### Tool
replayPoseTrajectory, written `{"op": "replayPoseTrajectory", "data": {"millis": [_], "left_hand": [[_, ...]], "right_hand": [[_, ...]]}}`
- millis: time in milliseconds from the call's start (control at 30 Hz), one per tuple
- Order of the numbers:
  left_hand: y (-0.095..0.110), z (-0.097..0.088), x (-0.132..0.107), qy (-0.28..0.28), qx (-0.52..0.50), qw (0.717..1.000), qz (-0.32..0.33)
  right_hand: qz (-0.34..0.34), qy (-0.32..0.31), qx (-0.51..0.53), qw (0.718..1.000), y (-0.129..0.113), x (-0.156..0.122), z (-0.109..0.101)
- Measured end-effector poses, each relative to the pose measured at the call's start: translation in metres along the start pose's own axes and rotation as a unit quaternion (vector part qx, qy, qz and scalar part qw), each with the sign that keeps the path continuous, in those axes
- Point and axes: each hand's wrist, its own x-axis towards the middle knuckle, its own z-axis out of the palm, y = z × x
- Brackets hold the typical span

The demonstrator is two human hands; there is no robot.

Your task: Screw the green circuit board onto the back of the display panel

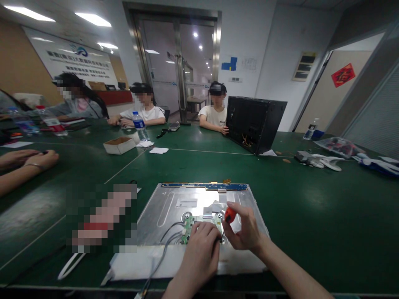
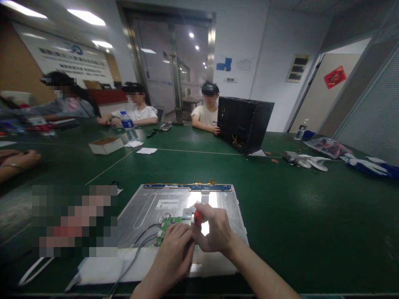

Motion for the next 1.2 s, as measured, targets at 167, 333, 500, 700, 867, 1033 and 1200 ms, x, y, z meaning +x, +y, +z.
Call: {"op": "replayPoseTrajectory", "data": {"millis": [167, 333, 500, 700, 867, 1033, 1200], "left_hand": [[-0.0009, 0.0002, -0.0001, -0.004, 0.004, 1.000, 0.000], [-0.0004, 0.0005, 0.0014, -0.004, 0.011, 1.000, 0.005], [-0.0004, 0.0006, 0.0014, -0.004, 0.007, 1.000, 0.005], [-0.0005, 0.0009, -0.0008, -0.008, 0.001, 1.000, 0.004], [-0.0001, 0.0007, -0.0010, 0.005, -0.001, 1.000, 0.012], [0.0009, -0.0014, 0.0011, -0.009, -0.006, 1.000, 0.007], [0.0000, 0.0004, -0.0002, -0.003, 0.002, 1.000, 0.010]], "right_hand": [[-0.003, 0.000, 0.010, 1.000, 0.0008, 0.0010, 0.0004], [0.006, -0.010, 0.008, 1.000, 0.0001, 0.0015, -0.0003], [-0.004, -0.010, 0.023, 1.000, 0.0000, 0.0011, 0.0014], [0.000, -0.002, 0.015, 1.000, 0.0016, -0.0033, 0.0042], [-0.002, -0.022, 0.033, 0.999, 0.0023, -0.0031, 0.0025], [0.000, -0.040, 0.071, 0.997, -0.0006, 0.0027, -0.0012], [0.006, -0.013, 0.048, 0.999, -0.0013, 0.0029, -0.0003]]}}
